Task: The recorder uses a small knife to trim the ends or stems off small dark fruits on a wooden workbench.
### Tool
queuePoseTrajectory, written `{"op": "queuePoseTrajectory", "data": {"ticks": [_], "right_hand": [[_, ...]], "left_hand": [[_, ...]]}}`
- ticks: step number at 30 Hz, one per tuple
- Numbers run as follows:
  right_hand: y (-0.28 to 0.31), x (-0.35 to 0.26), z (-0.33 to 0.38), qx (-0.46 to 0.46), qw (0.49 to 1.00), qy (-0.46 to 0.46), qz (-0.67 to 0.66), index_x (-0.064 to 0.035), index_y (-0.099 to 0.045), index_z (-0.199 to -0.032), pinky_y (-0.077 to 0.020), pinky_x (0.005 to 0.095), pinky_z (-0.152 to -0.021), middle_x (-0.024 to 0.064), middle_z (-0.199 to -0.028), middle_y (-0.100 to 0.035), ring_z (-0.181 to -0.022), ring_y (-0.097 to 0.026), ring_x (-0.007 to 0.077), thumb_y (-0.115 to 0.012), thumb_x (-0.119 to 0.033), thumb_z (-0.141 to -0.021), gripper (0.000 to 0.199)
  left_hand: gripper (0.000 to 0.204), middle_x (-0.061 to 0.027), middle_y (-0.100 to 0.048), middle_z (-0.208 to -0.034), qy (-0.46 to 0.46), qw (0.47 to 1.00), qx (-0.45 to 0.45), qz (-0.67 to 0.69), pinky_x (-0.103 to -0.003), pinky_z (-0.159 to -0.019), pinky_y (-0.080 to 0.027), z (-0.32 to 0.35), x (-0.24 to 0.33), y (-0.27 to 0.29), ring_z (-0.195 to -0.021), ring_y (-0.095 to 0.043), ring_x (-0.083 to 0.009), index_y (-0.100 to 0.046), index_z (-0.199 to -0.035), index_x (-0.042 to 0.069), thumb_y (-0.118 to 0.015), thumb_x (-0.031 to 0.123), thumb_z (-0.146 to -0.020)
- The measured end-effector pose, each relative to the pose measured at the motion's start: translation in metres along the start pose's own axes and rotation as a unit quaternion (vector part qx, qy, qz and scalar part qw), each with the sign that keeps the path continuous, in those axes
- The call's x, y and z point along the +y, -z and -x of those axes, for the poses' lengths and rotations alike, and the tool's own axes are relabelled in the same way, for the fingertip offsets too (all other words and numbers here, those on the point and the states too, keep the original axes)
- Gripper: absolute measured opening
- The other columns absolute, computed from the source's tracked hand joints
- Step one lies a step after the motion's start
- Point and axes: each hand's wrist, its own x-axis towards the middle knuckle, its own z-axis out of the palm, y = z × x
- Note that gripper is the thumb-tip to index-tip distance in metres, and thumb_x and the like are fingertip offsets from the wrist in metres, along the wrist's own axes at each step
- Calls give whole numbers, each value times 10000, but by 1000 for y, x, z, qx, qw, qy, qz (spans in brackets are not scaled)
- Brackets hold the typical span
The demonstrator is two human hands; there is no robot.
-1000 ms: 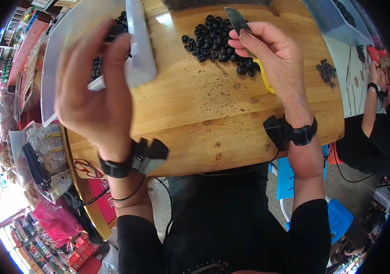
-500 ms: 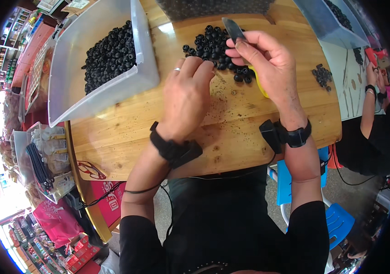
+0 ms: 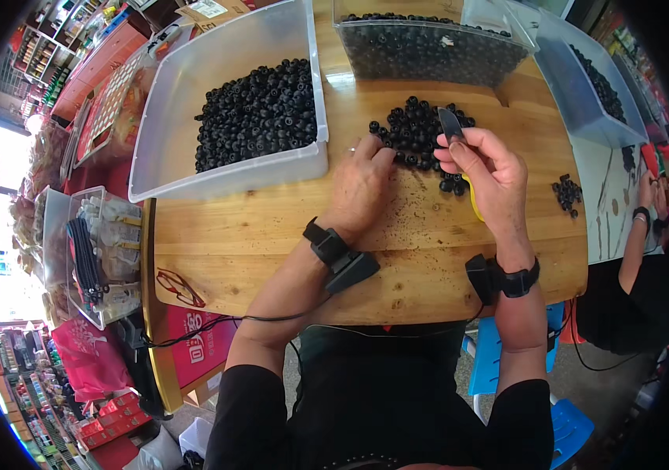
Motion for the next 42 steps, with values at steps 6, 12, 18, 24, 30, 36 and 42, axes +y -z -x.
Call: {"op": "queuePoseTrajectory", "data": {"ticks": [6,12,18,24,30,36,42], "right_hand": [[0,3,3,-8,1000,-3,5,59,-630,-1041,-576,240,-744,91,-991,-684,-878,-692,150,-595,-21,-933,139],[-1,1,6,-51,998,-12,44,46,-625,-1075,-574,260,-756,101,-1051,-671,-941,-676,176,-565,-1,-939,156],[-5,3,6,-37,995,15,90,27,-651,-1000,-545,218,-676,60,-904,-678,-811,-667,115,-611,16,-898,110],[-6,6,4,-20,996,37,83,27,-654,-966,-547,220,-621,44,-831,-663,-741,-656,97,-633,8,-884,87],[-5,5,4,-20,994,38,97,28,-653,-967,-549,223,-625,46,-840,-659,-733,-651,97,-635,8,-883,88],[-6,3,4,-22,994,51,98,28,-651,-976,-530,219,-621,50,-857,-650,-730,-651,100,-635,21,-876,102],[-2,0,3,-48,991,28,119,33,-652,-1040,-555,216,-689,63,-1037,-630,-826,-648,105,-590,42,-902,152]], "left_hand": [[173,-103,-633,-927,6,990,33,135,-366,-702,-509,-3,10,3,-806,-620,-285,-607,-997,37,-664,66,-836],[140,-53,-666,-903,220,709,-55,668,-244,-660,-500,-2,17,2,-730,-595,-106,-630,-1037,6,-633,85,-921],[233,-76,-670,-1035,252,568,-70,781,-289,-777,-540,-2,18,8,-797,-629,-137,-657,-1134,8,-634,57,-908],[294,-97,-666,-1045,247,566,-75,783,-316,-855,-539,-3,22,11,-892,-659,-179,-628,-1187,4,-639,30,-895],[299,-98,-673,-996,259,571,-88,774,-329,-845,-544,-3,21,11,-891,-657,-181,-613,-1216,13,-615,53,-919],[286,-74,-664,-927,242,593,-86,763,-328,-812,-548,-1,17,8,-843,-631,-160,-619,-1215,24,-604,83,-936],[304,-65,-673,-930,221,609,-94,756,-327,-818,-547,0,16,4,-852,-640,-164,-624,-1206,22,-639,48,-903]]}}
